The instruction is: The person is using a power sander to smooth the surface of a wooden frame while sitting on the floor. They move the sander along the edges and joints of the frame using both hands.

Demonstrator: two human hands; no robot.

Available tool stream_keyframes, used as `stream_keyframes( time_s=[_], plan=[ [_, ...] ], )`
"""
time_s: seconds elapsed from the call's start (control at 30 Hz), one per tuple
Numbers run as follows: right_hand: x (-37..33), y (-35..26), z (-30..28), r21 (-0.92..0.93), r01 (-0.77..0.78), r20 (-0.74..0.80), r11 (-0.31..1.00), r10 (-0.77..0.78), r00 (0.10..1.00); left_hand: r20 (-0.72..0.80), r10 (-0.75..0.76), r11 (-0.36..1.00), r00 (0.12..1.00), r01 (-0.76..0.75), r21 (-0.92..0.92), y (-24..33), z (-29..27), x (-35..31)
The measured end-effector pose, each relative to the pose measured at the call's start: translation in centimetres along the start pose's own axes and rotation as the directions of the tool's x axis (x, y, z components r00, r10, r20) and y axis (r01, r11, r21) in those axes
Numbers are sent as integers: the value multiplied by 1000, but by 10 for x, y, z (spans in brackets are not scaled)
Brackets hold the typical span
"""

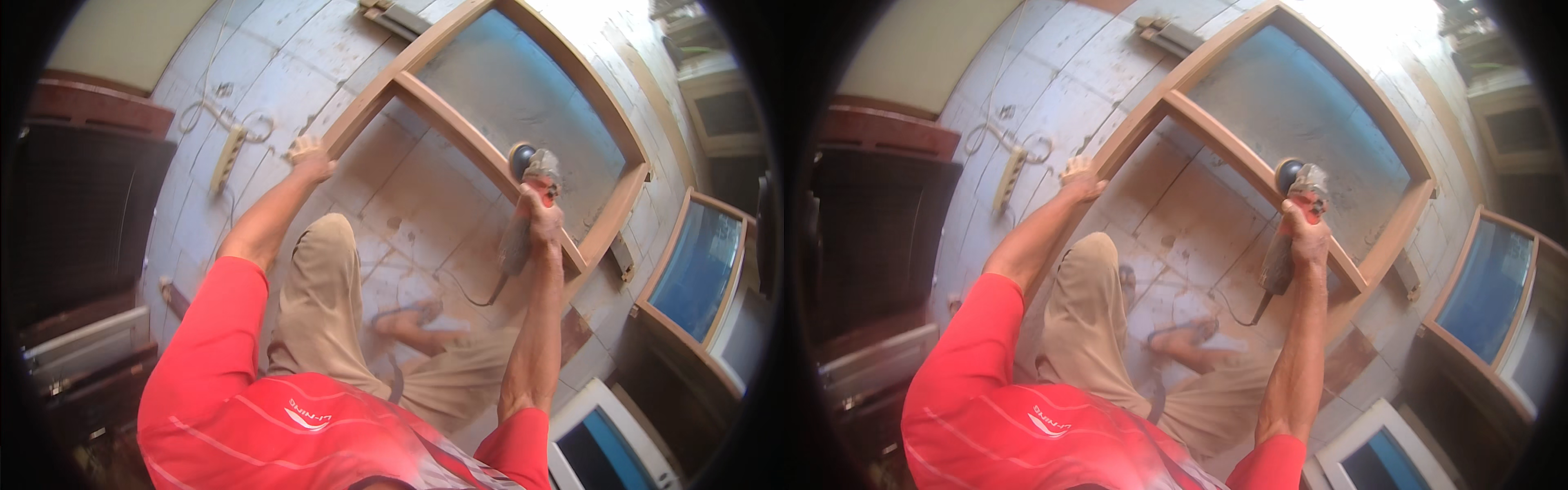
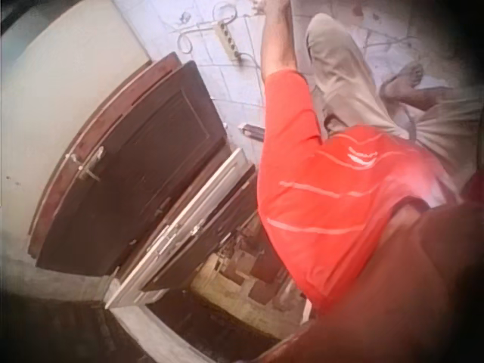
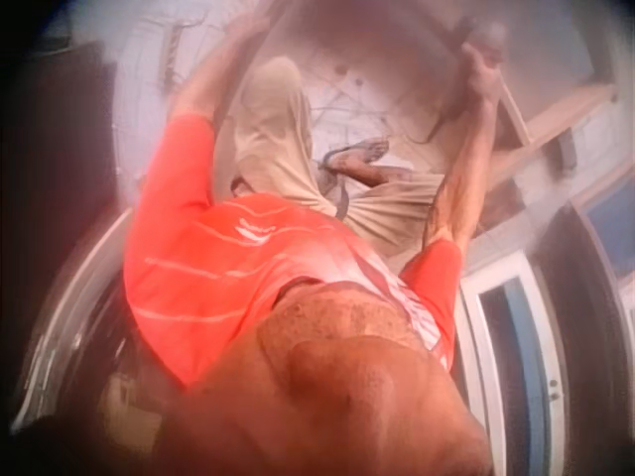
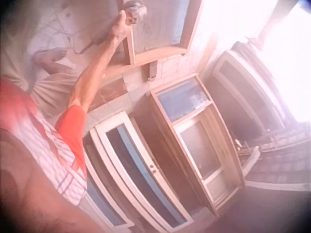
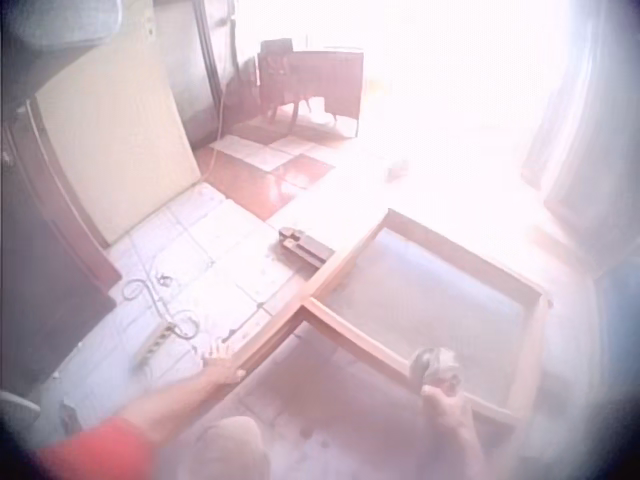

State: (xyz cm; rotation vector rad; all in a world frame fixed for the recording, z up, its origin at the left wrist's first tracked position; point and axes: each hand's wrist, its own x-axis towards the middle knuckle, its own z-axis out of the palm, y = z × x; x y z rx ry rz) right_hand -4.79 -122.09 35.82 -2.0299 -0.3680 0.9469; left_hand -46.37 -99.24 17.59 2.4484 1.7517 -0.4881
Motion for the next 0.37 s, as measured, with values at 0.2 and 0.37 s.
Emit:
stream_keyframes(
  time_s=[0.2, 0.37],
  plan=[
    [-73, -129, -50, 245, -152, 72, 958, 138, 988, 695, 289, 894, 658, 74, -442, 98, -111, -148],
    [-138, -225, -90, 428, -179, 231, 886, 85, 969, 891, 437, 196, 123, 954, -228, 123, -143, -268]
  ],
)
